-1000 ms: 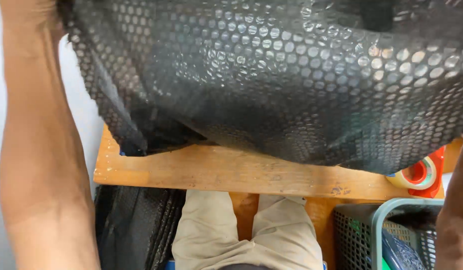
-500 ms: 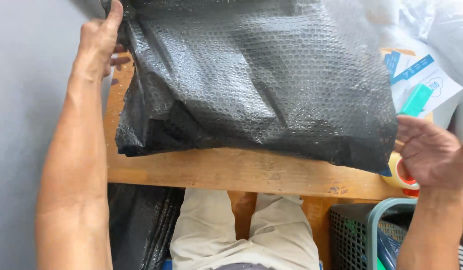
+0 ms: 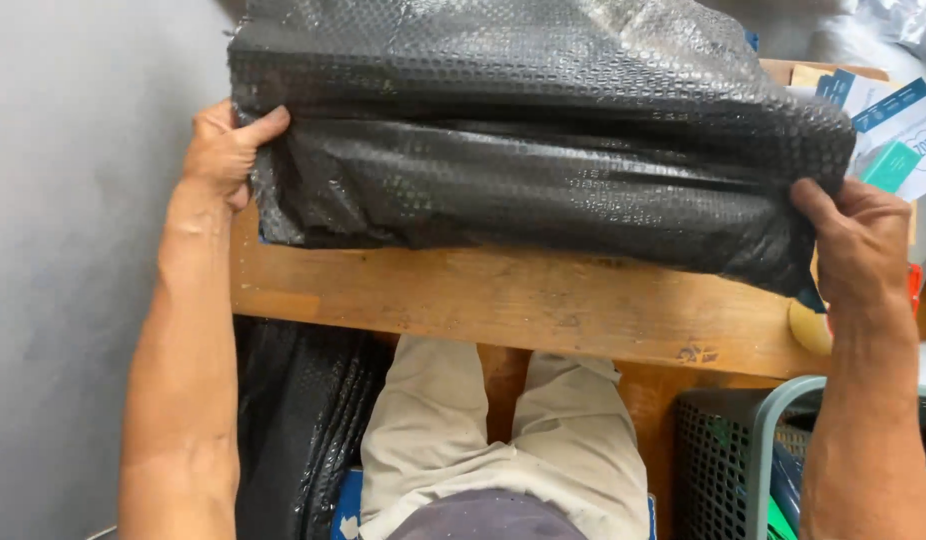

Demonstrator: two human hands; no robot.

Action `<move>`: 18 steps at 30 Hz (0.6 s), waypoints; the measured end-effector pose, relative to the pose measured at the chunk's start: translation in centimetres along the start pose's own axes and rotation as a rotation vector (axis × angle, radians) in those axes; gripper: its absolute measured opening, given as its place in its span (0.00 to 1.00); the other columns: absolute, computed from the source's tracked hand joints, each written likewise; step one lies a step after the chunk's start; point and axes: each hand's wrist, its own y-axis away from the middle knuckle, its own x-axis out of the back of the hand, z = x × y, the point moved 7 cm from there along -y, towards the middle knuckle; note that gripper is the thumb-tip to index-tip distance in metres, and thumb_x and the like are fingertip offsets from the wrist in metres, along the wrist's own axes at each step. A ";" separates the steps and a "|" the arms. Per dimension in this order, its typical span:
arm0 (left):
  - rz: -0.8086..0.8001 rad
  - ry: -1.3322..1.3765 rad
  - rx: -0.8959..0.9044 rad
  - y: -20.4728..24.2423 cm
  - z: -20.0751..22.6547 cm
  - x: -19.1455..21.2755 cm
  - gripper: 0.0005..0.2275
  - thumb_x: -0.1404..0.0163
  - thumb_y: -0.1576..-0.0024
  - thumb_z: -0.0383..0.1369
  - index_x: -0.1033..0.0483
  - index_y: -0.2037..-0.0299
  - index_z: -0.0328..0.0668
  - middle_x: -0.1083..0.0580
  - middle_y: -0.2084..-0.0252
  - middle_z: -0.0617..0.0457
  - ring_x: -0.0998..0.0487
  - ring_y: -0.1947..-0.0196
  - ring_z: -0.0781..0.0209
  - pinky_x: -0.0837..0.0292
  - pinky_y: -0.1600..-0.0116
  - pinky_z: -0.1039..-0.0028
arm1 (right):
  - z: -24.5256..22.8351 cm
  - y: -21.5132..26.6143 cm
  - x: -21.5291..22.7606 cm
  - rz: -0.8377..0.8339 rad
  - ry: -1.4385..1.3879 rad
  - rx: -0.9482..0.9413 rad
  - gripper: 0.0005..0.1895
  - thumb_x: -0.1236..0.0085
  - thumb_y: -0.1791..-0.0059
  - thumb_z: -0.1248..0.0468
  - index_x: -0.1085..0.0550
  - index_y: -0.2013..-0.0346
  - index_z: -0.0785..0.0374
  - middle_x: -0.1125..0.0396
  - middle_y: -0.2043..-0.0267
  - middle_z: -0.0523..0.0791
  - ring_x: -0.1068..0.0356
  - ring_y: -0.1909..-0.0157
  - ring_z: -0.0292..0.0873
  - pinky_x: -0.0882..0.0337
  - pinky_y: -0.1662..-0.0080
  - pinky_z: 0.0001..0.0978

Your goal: The person wraps a rectangular item in black bubble wrap, folds the edges, and secures the package with clear packing tape using a handheld tape dispenser. The person smooths the tape and adjusts the wrap to ensure a tight seal.

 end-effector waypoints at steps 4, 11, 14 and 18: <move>0.006 -0.096 -0.153 -1.6 -0.3 -1.6 0.07 0.38 0.43 0.30 0.23 0.60 0.45 0.21 0.61 0.59 0.22 0.63 0.71 0.19 0.57 0.77 | 2.9 -2.9 0.4 0.059 0.031 0.044 0.04 0.41 0.41 0.60 0.24 0.54 0.54 0.29 0.57 0.32 0.32 0.60 0.24 0.27 0.57 0.15; 0.006 -0.483 -0.232 -1.6 2.2 -4.4 0.05 0.42 0.38 0.33 0.24 0.56 0.47 0.23 0.58 0.64 0.26 0.58 0.72 0.29 0.53 0.78 | 0.1 -4.7 -0.8 -0.020 -0.002 -0.103 0.08 0.38 0.43 0.57 0.25 0.55 0.56 0.28 0.60 0.36 0.27 0.63 0.29 0.20 0.61 0.20; -0.073 -0.440 -0.220 -2.4 2.4 -5.2 0.10 0.42 0.39 0.32 0.25 0.49 0.46 0.22 0.51 0.60 0.23 0.52 0.69 0.26 0.46 0.78 | -1.1 -6.9 -1.9 0.002 0.028 -0.090 0.07 0.35 0.46 0.60 0.25 0.57 0.55 0.27 0.63 0.37 0.26 0.65 0.30 0.18 0.62 0.21; -0.017 -0.419 -0.151 -4.8 1.7 -5.0 0.06 0.39 0.39 0.35 0.23 0.60 0.47 0.25 0.60 0.66 0.26 0.60 0.75 0.26 0.55 0.83 | -1.0 -11.6 -2.0 0.014 0.085 -0.060 0.07 0.33 0.46 0.59 0.25 0.58 0.51 0.28 0.64 0.34 0.28 0.66 0.26 0.21 0.64 0.19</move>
